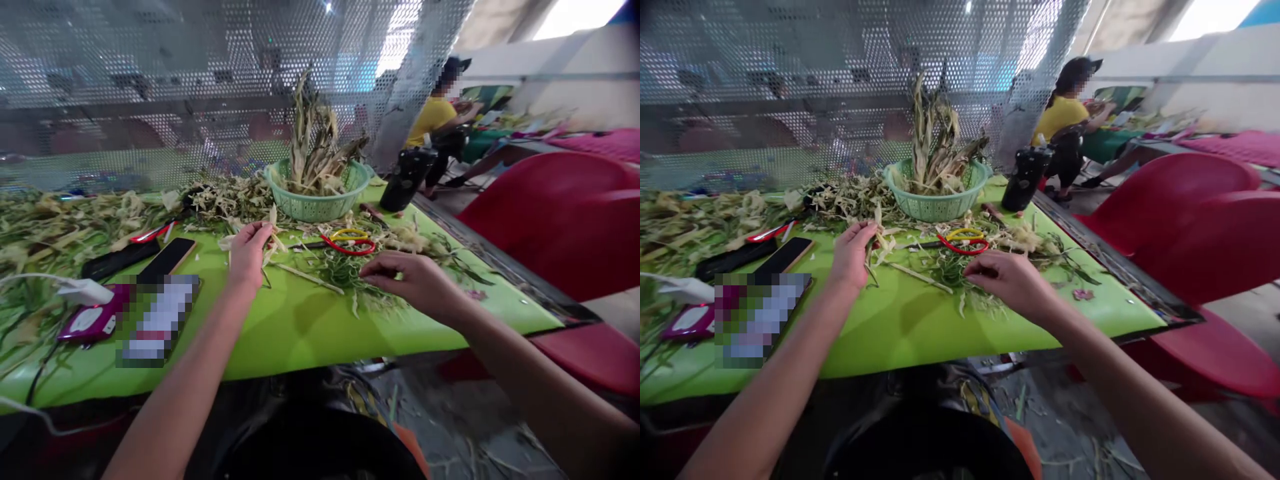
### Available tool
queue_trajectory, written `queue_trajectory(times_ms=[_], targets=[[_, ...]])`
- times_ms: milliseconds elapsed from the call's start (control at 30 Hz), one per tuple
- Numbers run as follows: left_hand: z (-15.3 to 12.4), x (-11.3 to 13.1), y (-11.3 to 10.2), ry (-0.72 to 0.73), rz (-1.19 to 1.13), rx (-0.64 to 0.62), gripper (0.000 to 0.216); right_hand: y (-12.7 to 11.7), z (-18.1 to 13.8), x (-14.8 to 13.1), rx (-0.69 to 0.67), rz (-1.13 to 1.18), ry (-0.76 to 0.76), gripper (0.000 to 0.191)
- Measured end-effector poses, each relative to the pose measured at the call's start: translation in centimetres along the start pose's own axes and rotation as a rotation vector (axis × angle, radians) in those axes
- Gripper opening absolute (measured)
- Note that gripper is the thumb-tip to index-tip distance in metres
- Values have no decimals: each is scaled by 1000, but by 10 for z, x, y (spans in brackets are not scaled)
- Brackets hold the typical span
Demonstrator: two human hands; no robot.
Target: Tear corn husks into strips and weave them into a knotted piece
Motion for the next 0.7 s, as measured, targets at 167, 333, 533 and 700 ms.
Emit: queue_trajectory(times_ms=[167, 333, 533, 700], targets=[[-25, 6, 2, 0, 11, -26, 19, 20, 13, -27, -14, -36, -119, 13], [-53, -7, -20, -32, 20, 5, 21, 38, 27, -25, -6, -73, -110, 13], [-61, -33, -44, -121, -25, 84, 25, 53, 57, -9, 44, -67, 9, 15], [-63, -38, -46, -154, -121, 34, 26, 74, 85, -4, 105, -131, 115, 12]])
Point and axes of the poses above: each hand's wrist, its own z-axis towards the middle knuckle, its own y-axis out of the palm, x = y × z, the point moved 9 cm from there along z, towards the middle knuckle, and after that the axes turned 10 degrees about -y, right-handed, at the moved point
